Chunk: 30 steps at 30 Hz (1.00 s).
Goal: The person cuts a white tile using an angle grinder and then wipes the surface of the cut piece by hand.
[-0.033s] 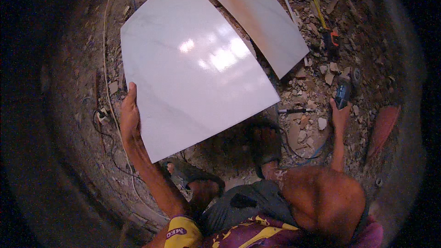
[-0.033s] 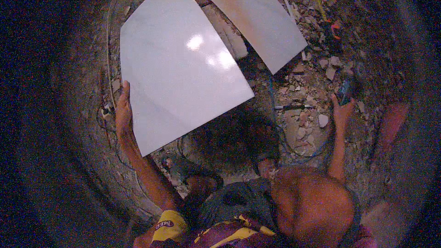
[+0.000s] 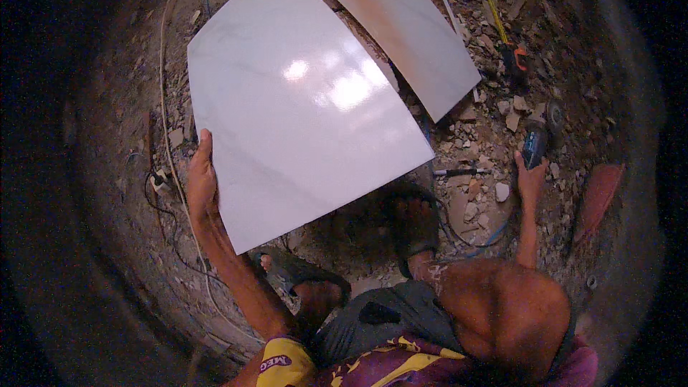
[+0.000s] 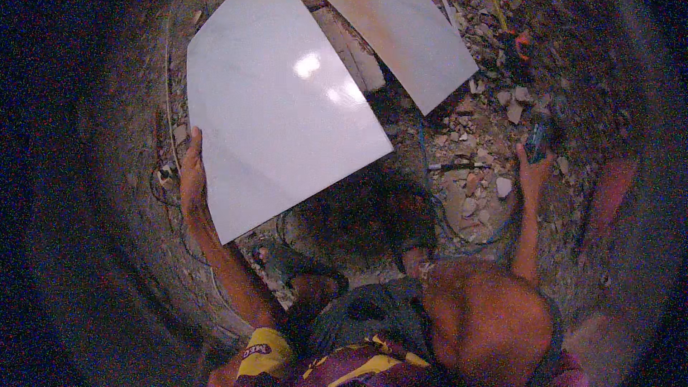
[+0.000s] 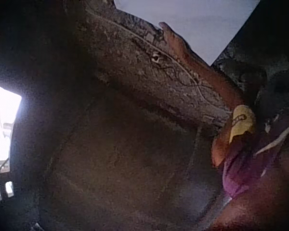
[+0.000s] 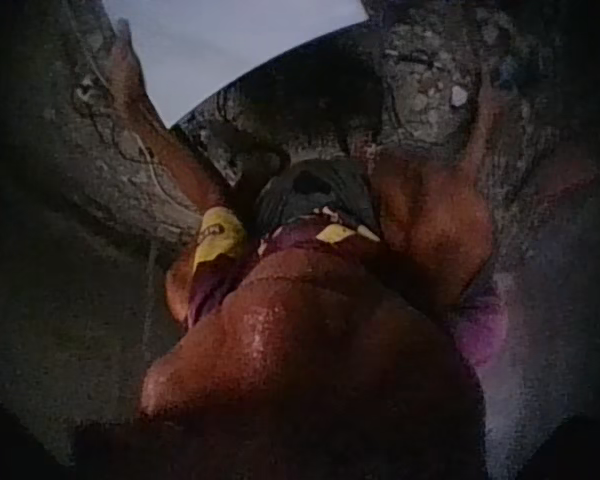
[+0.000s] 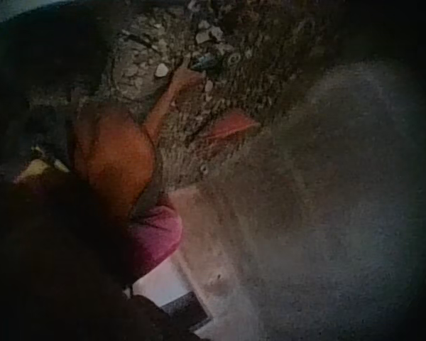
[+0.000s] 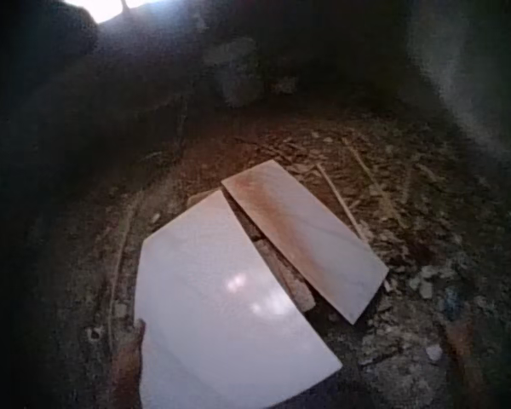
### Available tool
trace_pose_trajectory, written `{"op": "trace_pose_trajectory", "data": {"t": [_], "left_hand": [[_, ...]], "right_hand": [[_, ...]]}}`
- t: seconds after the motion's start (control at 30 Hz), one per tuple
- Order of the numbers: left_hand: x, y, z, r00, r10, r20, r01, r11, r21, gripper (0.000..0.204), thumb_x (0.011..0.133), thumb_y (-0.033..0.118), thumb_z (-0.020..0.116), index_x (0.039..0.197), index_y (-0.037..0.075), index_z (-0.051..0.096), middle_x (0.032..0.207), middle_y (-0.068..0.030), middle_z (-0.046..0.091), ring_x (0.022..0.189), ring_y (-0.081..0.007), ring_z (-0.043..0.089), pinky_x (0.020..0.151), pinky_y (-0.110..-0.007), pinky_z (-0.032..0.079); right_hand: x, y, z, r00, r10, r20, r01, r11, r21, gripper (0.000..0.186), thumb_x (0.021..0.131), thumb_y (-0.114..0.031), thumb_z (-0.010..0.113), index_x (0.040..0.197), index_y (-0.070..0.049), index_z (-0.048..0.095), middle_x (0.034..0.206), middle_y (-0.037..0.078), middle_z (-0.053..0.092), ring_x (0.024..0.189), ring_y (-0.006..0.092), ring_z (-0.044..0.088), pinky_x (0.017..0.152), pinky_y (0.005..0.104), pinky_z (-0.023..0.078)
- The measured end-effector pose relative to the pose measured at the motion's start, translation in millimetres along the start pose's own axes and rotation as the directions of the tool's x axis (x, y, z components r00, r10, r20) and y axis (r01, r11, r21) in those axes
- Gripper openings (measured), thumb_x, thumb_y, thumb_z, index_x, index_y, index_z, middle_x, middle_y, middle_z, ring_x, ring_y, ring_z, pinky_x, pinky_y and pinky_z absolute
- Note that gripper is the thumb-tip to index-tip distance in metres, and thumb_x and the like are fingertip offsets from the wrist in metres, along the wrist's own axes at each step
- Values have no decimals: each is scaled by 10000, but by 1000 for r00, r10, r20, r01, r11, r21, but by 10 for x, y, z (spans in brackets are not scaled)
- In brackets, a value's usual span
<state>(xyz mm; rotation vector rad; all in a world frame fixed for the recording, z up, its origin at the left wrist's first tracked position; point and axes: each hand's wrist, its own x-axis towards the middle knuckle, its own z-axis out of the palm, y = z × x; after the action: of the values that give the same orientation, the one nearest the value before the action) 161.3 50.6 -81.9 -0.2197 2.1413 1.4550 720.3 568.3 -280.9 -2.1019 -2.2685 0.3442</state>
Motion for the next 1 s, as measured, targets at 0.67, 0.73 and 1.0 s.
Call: {"op": "trace_pose_trajectory", "data": {"t": [0.67,0.73,1.0], "left_hand": [[53,-765,722,1000,30,-5,-30,982,-188,782,1160,640,527,1467,-70,636,1360,-163,756,1146,-259,737,1015,-405,575],[177,-922,744,999,-43,-22,37,975,-218,784,1161,644,521,1451,-75,640,1376,-175,746,1162,-265,730,1029,-412,566],[10,-825,1198,685,469,-558,-323,881,345,585,1191,454,553,1498,-37,635,1511,-207,682,1356,-360,667,1170,-471,504]], "right_hand": [[-2414,-3180,-187,392,-566,725,-443,575,688,674,1002,-165,863,1574,-18,539,1482,111,642,1408,248,581,1219,436,467],[-2497,-3103,-121,422,-598,681,-468,500,729,632,1000,-151,867,1540,-17,566,1419,99,674,1344,243,637,1148,424,539],[-2395,-3171,-325,366,-454,812,-544,604,583,541,990,-335,873,1373,-5,679,1254,100,758,1098,211,758,886,368,669]]}}
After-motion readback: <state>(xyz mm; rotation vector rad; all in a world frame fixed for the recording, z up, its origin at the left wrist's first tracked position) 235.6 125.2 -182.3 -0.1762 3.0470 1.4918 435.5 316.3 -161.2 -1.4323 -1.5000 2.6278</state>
